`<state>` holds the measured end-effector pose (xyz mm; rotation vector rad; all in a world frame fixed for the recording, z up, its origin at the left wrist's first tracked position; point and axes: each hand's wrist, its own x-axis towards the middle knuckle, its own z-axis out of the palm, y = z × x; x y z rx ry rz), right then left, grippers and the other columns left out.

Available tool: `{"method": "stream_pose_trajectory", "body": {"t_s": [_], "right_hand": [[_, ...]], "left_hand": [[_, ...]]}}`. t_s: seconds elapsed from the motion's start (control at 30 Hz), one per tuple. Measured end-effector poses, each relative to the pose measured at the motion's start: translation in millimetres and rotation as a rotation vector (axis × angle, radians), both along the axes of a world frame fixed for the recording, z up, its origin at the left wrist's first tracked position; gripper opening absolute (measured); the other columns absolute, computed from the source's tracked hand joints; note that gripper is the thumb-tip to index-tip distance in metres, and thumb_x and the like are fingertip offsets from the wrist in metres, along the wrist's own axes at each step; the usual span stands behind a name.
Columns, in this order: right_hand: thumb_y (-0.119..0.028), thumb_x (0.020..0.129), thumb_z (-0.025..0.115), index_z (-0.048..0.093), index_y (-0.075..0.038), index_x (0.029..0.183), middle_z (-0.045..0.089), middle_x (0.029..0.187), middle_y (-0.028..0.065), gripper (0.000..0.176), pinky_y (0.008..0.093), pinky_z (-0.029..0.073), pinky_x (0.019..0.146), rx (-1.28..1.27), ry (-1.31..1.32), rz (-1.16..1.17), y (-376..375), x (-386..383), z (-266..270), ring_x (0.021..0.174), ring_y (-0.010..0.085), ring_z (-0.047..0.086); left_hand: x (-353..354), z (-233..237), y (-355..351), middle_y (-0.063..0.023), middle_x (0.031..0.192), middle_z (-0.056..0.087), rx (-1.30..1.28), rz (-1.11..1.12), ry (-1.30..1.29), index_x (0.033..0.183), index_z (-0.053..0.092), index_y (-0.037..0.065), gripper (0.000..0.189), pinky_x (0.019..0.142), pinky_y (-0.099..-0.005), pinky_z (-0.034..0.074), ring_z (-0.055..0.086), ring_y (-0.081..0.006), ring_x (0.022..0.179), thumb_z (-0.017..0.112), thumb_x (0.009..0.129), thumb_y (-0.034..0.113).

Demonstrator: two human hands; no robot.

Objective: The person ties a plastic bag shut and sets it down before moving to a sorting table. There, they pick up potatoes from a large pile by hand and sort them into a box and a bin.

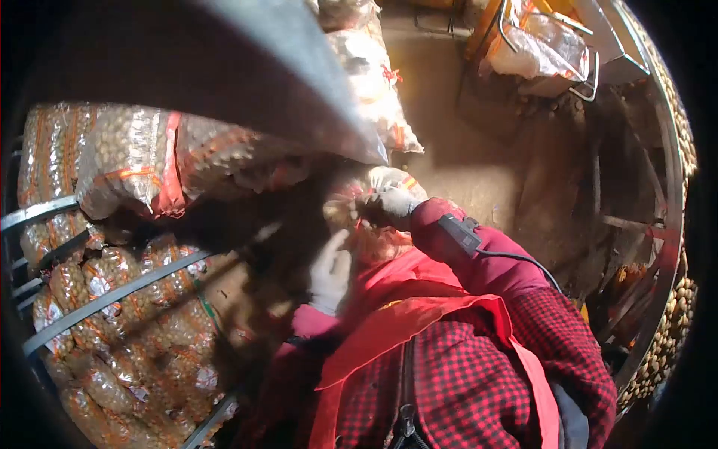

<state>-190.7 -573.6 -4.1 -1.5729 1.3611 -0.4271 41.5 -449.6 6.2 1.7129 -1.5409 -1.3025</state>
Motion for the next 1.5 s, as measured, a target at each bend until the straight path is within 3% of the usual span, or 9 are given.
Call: {"method": "stream_pose_trajectory", "body": {"t_s": [0.03, 0.23, 0.4, 0.5, 0.7, 0.97, 1.33, 1.47, 1.5], "right_hand": [[-0.034, 0.079, 0.076, 0.073, -0.007, 0.093, 0.069, 0.073, 0.0114, 0.031, 0.0367, 0.05, 0.058, 0.016, -0.032, -0.049, 0, 1, 7, 0.062, 0.0204, 0.063], [-0.01, 0.09, 0.07, 0.068, -0.004, 0.085, 0.07, 0.076, 0.0077, 0.008, 0.0257, 0.048, 0.049, 0.57, -0.547, -0.077, 6, 26, -14, 0.062, 0.0133, 0.068], [-0.017, 0.095, 0.06, 0.074, -0.008, 0.1, 0.072, 0.087, 0.0064, 0.018, 0.0335, 0.054, 0.062, 0.371, -0.452, 0.108, 5, 28, -14, 0.07, 0.0179, 0.07], [-0.021, 0.096, 0.055, 0.073, -0.007, 0.101, 0.071, 0.093, 0.0094, 0.023, 0.0342, 0.054, 0.078, 0.121, 0.013, 0.288, 0, 27, 6, 0.089, 0.0189, 0.07], [-0.022, 0.094, 0.059, 0.074, -0.012, 0.101, 0.069, 0.102, 0.0143, 0.019, 0.0446, 0.052, 0.083, -0.041, 0.423, 0.569, -7, 42, 35, 0.093, 0.0326, 0.066], [-0.011, 0.082, 0.063, 0.074, -0.011, 0.098, 0.07, 0.092, 0.0145, 0.019, 0.0427, 0.054, 0.083, -0.442, 0.65, 0.837, -23, 25, 30, 0.092, 0.0324, 0.069], [-0.016, 0.087, 0.062, 0.072, -0.01, 0.095, 0.073, 0.084, 0.0109, 0.014, 0.0433, 0.057, 0.067, -0.201, 0.704, 0.718, -23, 42, 61, 0.084, 0.0304, 0.072], [-0.023, 0.092, 0.056, 0.071, -0.013, 0.101, 0.073, 0.091, 0.0103, 0.02, 0.0451, 0.056, 0.067, -0.346, 0.708, 0.776, -25, 35, 47, 0.085, 0.0311, 0.072], [-0.025, 0.094, 0.054, 0.071, -0.013, 0.103, 0.073, 0.093, 0.0099, 0.022, 0.0455, 0.056, 0.068, -0.432, 0.708, 0.778, -27, 25, 29, 0.085, 0.0314, 0.072]], "left_hand": [[9, -7, 0, -0.0108, 0.136, 0.063, -0.229, -0.025, -0.043, 0.14, 0.058, 0.004, 0.044, 0.09, -0.0322, 0.053, 0.065, -0.0169, 0.1, 0.06, 0.096, 0.008], [13, 7, -41, -0.0139, 0.122, 0.067, -0.24, -0.053, -0.272, 0.148, 0.049, 0.015, 0.06, 0.078, -0.0366, 0.056, 0.067, -0.0235, 0.085, 0.065, 0.091, 0.008], [-8, -37, -100, -0.0116, 0.102, 0.07, -0.428, -0.411, -0.683, 0.134, 0.06, 0.023, 0.051, 0.08, -0.048, 0.05, 0.067, -0.0323, 0.091, 0.065, 0.084, 0.014], [-15, -29, -104, -0.0101, 0.097, 0.07, -0.388, -0.462, -0.724, 0.123, 0.064, 0.018, 0.043, 0.082, -0.0476, 0.048, 0.067, -0.0314, 0.095, 0.065, 0.08, 0.016], [-11, -13, -90, -0.0117, 0.098, 0.071, -0.065, -0.429, -0.772, 0.099, 0.073, 0.008, 0.026, 0.085, -0.048, 0.049, 0.067, -0.0345, 0.096, 0.061, 0.085, 0.028], [-11, -68, -72, -0.012, 0.09, 0.072, -0.551, -0.248, -0.386, 0.099, 0.075, 0.016, 0.042, 0.079, -0.0469, 0.049, 0.064, -0.0345, 0.083, 0.05, 0.093, 0.049], [-12, 16, -85, -0.0157, 0.096, 0.073, -0.188, -0.414, -0.531, 0.099, 0.071, 0.007, 0.039, 0.077, -0.0488, 0.053, 0.071, -0.0332, 0.086, 0.051, 0.094, 0.04], [32, -93, -51, -0.0178, 0.084, 0.068, -0.485, -0.256, -0.424, 0.084, 0.066, 0.005, 0.035, 0.075, -0.051, 0.051, 0.067, -0.0382, 0.082, 0.057, 0.089, 0.038], [34, -70, -53, -0.0178, 0.081, 0.067, -0.451, -0.278, -0.431, 0.079, 0.064, 0.005, 0.03, 0.073, -0.0516, 0.051, 0.066, -0.0396, 0.081, 0.061, 0.085, 0.034]]}}
